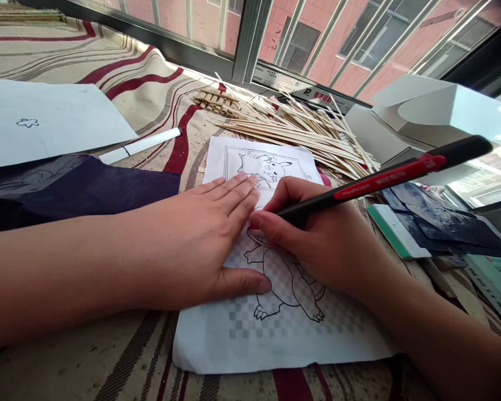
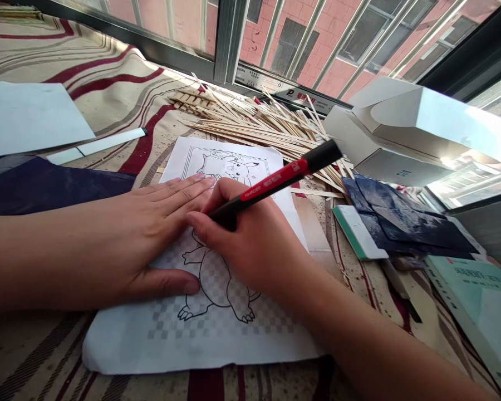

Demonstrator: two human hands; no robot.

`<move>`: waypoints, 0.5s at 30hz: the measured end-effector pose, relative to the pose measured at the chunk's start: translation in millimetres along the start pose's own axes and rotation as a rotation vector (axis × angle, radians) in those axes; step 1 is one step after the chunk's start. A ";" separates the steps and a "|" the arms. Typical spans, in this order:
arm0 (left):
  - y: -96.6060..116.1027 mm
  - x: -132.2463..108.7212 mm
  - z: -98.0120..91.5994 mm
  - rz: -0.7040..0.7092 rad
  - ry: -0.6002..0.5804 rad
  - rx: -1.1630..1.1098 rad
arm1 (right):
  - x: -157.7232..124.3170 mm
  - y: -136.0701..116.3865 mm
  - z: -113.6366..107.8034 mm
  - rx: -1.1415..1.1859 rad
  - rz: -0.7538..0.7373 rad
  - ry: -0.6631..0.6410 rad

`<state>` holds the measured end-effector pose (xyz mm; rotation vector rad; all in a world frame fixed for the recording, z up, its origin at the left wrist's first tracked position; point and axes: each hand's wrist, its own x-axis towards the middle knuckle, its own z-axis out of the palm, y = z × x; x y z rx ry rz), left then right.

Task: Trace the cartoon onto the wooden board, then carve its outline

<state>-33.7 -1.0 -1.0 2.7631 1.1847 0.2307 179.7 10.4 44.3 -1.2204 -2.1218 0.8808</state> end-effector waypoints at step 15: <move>4.8 3.7 -12.3 -0.047 -0.148 -0.004 | 0.4 3.4 0.6 0.078 -0.001 0.000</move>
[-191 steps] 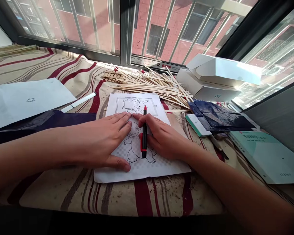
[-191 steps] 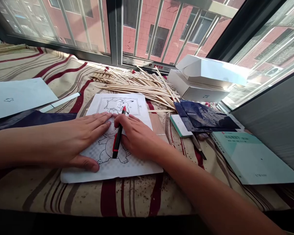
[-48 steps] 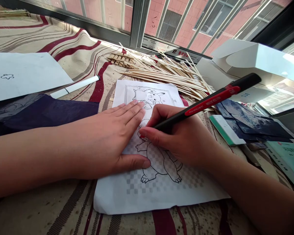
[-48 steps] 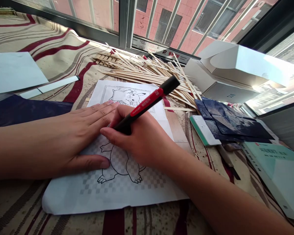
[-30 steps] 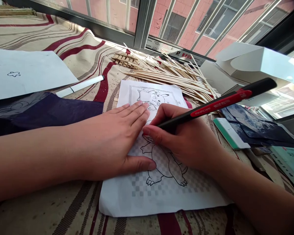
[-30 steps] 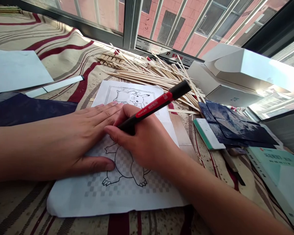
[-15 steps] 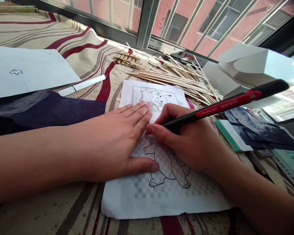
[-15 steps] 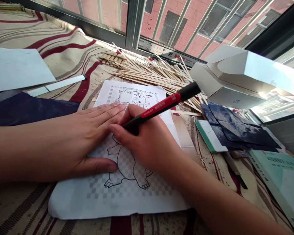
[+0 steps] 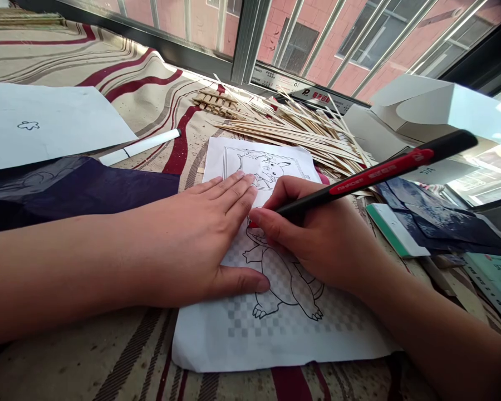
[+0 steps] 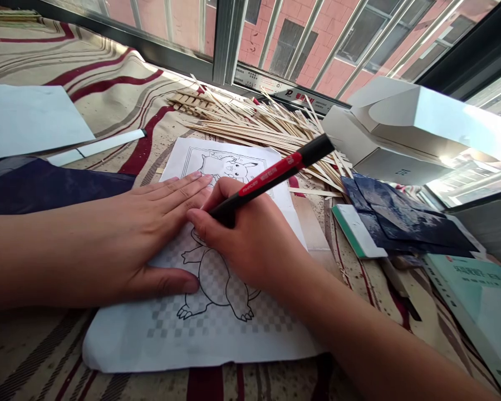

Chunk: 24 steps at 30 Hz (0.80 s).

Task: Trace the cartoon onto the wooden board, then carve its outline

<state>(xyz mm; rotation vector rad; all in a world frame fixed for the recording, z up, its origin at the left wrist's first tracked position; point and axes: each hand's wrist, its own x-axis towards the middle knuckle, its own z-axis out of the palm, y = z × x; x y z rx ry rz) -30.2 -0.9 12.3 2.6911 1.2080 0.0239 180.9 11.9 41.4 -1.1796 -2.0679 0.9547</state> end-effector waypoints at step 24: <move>1.8 -0.3 -3.6 -0.012 -0.007 0.004 | 16.4 7.3 -4.7 0.161 -0.084 -0.073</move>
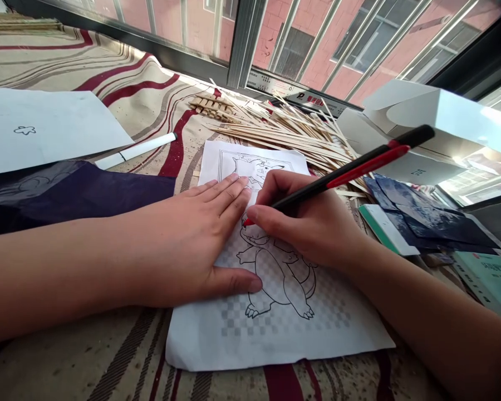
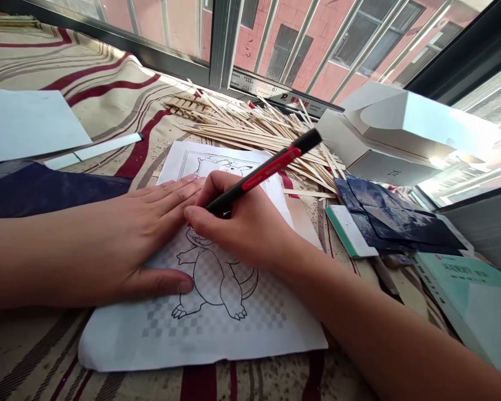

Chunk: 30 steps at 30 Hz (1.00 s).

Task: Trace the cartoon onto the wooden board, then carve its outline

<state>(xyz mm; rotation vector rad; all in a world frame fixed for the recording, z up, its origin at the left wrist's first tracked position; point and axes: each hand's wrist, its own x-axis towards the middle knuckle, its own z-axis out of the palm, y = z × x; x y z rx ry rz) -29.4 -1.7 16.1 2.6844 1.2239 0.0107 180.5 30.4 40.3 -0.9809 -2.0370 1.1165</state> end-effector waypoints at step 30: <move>1.3 -0.8 -8.0 -0.007 -0.027 -0.019 | -3.7 -0.8 1.0 -0.125 0.081 0.039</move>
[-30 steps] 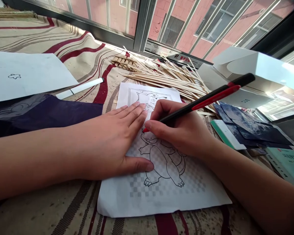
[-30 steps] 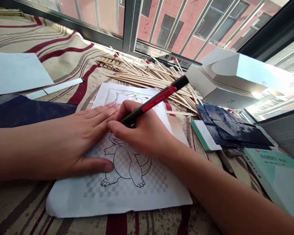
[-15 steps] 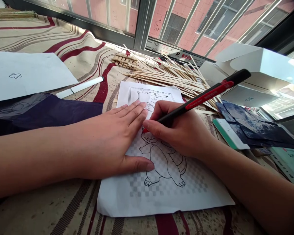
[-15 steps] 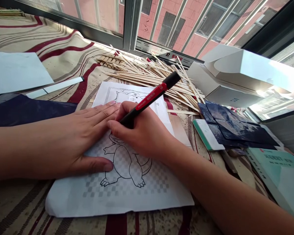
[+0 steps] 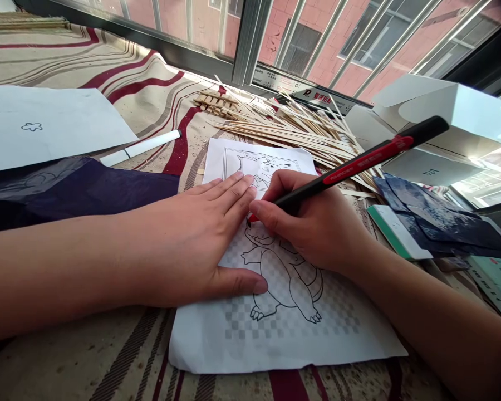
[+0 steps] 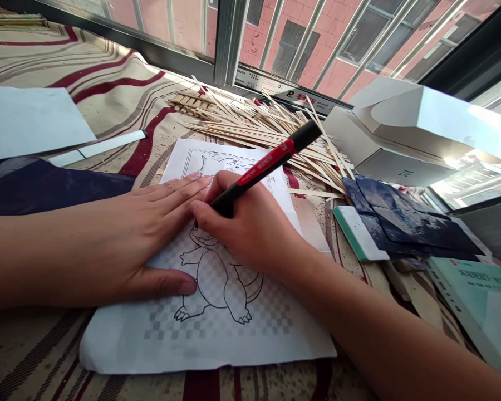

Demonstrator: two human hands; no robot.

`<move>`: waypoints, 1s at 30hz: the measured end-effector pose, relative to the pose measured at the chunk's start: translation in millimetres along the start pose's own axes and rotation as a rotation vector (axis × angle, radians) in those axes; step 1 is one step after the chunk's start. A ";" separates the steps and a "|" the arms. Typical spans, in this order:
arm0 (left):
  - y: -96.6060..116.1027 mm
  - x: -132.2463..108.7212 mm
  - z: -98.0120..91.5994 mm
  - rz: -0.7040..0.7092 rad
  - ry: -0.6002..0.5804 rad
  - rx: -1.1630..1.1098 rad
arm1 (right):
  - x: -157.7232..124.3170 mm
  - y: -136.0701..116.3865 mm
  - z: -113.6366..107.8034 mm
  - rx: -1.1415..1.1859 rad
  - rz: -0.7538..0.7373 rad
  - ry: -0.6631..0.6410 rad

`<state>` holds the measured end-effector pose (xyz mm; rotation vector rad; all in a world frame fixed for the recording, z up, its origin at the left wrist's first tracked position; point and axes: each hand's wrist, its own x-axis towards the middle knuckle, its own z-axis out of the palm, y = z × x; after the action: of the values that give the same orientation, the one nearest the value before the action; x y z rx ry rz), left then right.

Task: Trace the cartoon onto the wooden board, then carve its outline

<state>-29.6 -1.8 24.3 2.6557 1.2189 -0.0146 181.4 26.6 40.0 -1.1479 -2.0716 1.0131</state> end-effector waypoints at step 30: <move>3.4 -11.1 9.7 0.021 0.165 0.082 | 2.6 1.7 -1.1 0.016 0.018 -0.003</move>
<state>-33.6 -14.1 16.5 2.7885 1.2645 0.1648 181.9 29.8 39.5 -1.1601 -2.0551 1.0383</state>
